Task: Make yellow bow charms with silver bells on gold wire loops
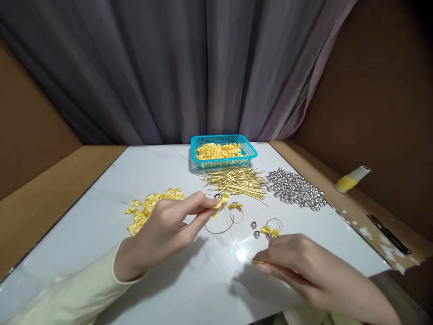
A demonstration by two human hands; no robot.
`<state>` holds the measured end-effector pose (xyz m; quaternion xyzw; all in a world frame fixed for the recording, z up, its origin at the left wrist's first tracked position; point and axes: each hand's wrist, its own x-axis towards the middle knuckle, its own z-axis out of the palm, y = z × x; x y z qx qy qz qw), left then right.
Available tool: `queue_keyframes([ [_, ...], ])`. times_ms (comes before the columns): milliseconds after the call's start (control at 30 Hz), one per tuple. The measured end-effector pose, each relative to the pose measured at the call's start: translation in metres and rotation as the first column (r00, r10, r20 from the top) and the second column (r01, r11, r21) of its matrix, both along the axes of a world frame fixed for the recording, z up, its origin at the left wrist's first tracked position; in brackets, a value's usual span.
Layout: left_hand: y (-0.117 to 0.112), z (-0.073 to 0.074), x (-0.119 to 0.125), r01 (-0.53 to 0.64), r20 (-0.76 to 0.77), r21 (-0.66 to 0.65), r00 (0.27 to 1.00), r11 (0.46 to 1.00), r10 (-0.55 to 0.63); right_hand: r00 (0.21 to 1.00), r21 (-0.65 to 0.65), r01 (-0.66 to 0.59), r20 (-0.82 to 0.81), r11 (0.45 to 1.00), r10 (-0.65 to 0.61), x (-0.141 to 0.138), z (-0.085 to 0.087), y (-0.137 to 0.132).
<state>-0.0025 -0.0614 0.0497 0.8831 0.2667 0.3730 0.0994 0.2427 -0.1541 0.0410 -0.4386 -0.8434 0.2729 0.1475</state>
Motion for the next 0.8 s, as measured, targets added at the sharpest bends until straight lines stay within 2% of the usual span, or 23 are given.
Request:
queue_keyframes([
  [67,0.002,-0.006,0.000,0.005,-0.053,0.132,0.999,0.991,0.002,1.000,-0.006,0.001,-0.019,1.000,-0.001,-0.007,-0.005,0.003],
  [133,0.005,-0.010,0.000,0.014,-0.102,0.184,0.995,0.983,0.005,0.998,-0.008,0.018,-0.067,1.000,-0.018,-0.012,-0.006,0.004],
  [267,0.007,-0.015,0.003,0.025,-0.166,0.167,0.986,0.986,0.003,0.989,0.067,0.081,-0.131,0.994,-0.072,-0.017,0.000,0.004],
  [400,0.006,-0.017,0.004,0.035,-0.188,0.147,0.982,0.989,-0.007,0.955,0.165,0.240,-0.218,0.957,-0.201,-0.028,0.002,0.008],
  [533,0.002,-0.020,0.006,-0.006,-0.167,0.121,0.986,0.993,0.026,0.884,0.107,0.375,-0.340,0.921,-0.320,-0.046,-0.010,0.012],
  [700,-0.003,-0.022,0.009,0.006,-0.163,0.124,0.987,0.992,0.015,0.805,0.116,0.568,-0.283,0.815,-0.521,-0.069,-0.032,0.024],
  [800,-0.004,-0.023,0.008,0.025,-0.159,0.145,0.987,0.989,-0.002,0.757,0.014,0.619,-0.279,0.785,-0.592,-0.076,-0.040,0.033],
])
